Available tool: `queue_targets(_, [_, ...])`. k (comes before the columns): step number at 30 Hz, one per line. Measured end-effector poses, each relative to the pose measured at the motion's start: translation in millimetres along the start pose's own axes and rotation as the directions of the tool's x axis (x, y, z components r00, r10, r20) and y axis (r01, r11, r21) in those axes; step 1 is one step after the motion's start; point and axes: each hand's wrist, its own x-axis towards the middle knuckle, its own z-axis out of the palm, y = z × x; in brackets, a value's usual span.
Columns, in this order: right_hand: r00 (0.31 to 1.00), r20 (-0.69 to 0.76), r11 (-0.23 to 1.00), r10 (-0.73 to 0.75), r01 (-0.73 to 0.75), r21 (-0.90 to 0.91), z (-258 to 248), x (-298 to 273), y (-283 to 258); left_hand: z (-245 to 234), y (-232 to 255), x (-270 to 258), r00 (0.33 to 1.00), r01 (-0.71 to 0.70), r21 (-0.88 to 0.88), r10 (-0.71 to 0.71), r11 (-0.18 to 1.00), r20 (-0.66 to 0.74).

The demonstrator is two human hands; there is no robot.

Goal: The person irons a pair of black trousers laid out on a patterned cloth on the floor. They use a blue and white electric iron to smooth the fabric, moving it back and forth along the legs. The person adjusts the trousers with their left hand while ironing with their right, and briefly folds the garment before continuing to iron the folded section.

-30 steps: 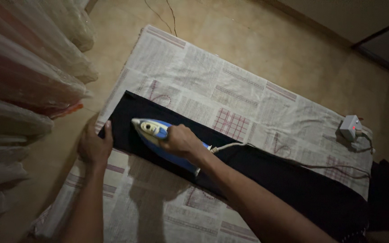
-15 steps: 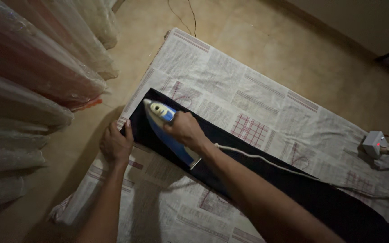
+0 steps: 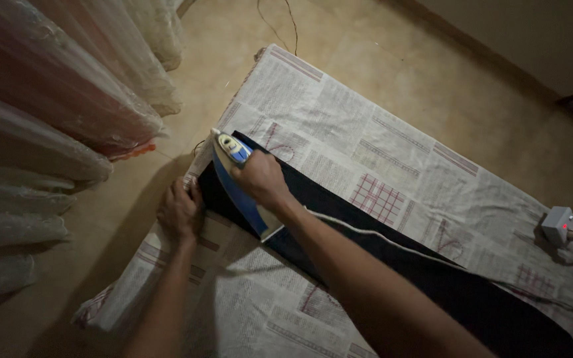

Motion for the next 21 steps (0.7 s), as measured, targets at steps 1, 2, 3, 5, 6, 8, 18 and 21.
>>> queue_targets(1, [0.999, 0.000, 0.999, -0.044, 0.044, -0.017, -0.8, 4.5, 0.1, 1.7, 1.0, -1.4, 1.000, 0.011, 0.016, -0.012, 1.000, 0.016])
queue_targets(2, [0.995, 0.001, 0.995, -0.096, 0.096, -0.030, -1.2, 9.0, -3.0, 1.9, 1.1, -0.1, 0.999, 0.025, 0.037, -0.026, 0.999, 0.025])
queue_targets(3, [0.993, 0.075, 0.995, -0.092, 0.094, -0.021, -2.3, 11.4, -5.7, 0.8, 0.7, 0.4, 0.999, 0.039, 0.057, -0.041, 0.998, 0.033])
queue_targets(5, [0.974, 0.209, 0.996, -0.083, 0.086, -0.004, -7.4, 17.1, -10.0, -2.6, 0.3, -0.4, 1.000, 0.029, 0.020, -0.029, 0.999, -0.005])
queue_targets(6, [0.967, 0.217, 0.989, -0.134, 0.143, -0.026, -8.6, 17.4, -10.4, -0.6, 3.1, -1.9, 1.000, 0.020, -0.008, -0.021, 1.000, -0.017])
queue_targets(8, [0.942, 0.242, 0.964, -0.234, 0.256, -0.066, -7.3, 14.3, -11.7, 0.5, -0.1, -3.4, 0.999, 0.035, -0.071, -0.034, 0.997, 0.011])
queue_targets(18, [0.983, 0.179, 0.995, -0.050, 0.064, -0.073, -3.8, 7.9, -27.9, 12.3, 3.8, -8.6, 0.972, 0.187, 0.121, -0.166, 0.975, -0.165])
queue_targets(21, [0.990, 0.140, 0.998, 0.012, -0.003, -0.063, -5.3, 19.0, -40.7, -0.1, 12.1, -5.7, 0.972, 0.199, -0.003, -0.198, 0.980, -0.127])
